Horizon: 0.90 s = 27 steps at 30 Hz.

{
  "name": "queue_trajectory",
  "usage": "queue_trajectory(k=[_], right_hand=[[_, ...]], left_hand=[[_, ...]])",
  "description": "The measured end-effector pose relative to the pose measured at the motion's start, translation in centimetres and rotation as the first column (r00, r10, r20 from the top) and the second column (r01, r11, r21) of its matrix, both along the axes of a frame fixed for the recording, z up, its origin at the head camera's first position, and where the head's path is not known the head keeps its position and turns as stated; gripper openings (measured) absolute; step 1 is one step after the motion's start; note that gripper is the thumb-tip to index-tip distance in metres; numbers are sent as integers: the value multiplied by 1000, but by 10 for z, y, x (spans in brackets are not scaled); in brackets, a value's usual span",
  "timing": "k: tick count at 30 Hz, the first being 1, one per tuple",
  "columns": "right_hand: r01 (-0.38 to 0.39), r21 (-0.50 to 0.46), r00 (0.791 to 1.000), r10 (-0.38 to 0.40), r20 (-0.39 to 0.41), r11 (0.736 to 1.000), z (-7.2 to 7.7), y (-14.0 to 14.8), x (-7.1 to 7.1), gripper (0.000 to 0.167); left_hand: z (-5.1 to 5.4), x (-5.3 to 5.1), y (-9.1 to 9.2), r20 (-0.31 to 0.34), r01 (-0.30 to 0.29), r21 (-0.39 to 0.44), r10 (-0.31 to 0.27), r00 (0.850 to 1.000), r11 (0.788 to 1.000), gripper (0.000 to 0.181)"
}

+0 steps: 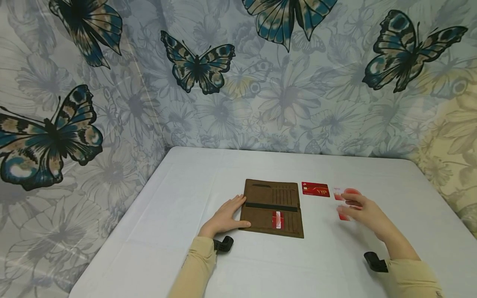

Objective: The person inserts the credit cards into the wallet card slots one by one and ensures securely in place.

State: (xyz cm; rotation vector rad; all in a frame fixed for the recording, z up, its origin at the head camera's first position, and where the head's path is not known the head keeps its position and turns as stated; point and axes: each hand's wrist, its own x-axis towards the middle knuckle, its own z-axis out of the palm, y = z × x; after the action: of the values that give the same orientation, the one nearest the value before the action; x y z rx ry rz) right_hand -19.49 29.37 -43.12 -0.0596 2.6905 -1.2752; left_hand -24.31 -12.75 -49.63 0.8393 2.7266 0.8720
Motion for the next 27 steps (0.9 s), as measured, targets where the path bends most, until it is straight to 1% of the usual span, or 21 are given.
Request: queue_trajectory(k=[3,5,9,11,16,18,19,23,27], right_hand=[[23,12,1000,-23,20,1000,2,7,-1,76],[29,1,999,-29,29,1000,2,11,-1,76],[28,-15,999,-27,28,1000,0,22,-1,75],[31,-21,999,-30,40,999,-2,28,-2,76],[71,-20,989,-68,131,997,-8,40,-3,83],[86,-15,986,-83,145,996,-10,42,-3,84],[93,-10,985,-90,145,996,-12,43,-3,84],[103,28,989,-105,104,994,-16,46,-3,81],[114,59,986,-120,115,992,-17,46,-4,83]], left_hand=[[0,0,0,-6,0,-3,0,1000,1000,88],[0,-1,0,-7,1,1,-1,1000,1000,88],[-1,-1,0,-6,2,-3,-2,1000,1000,88],[-2,-2,0,-10,4,-2,-4,1000,1000,89],[-4,-3,0,-27,11,-2,-11,1000,1000,88],[-5,-3,0,-23,12,-2,-12,1000,1000,88],[-5,-3,-1,-20,12,-2,-12,1000,1000,89],[-6,-3,-1,-13,7,-10,-7,1000,1000,89],[-7,-4,-1,-16,1,-18,-2,1000,1000,88]])
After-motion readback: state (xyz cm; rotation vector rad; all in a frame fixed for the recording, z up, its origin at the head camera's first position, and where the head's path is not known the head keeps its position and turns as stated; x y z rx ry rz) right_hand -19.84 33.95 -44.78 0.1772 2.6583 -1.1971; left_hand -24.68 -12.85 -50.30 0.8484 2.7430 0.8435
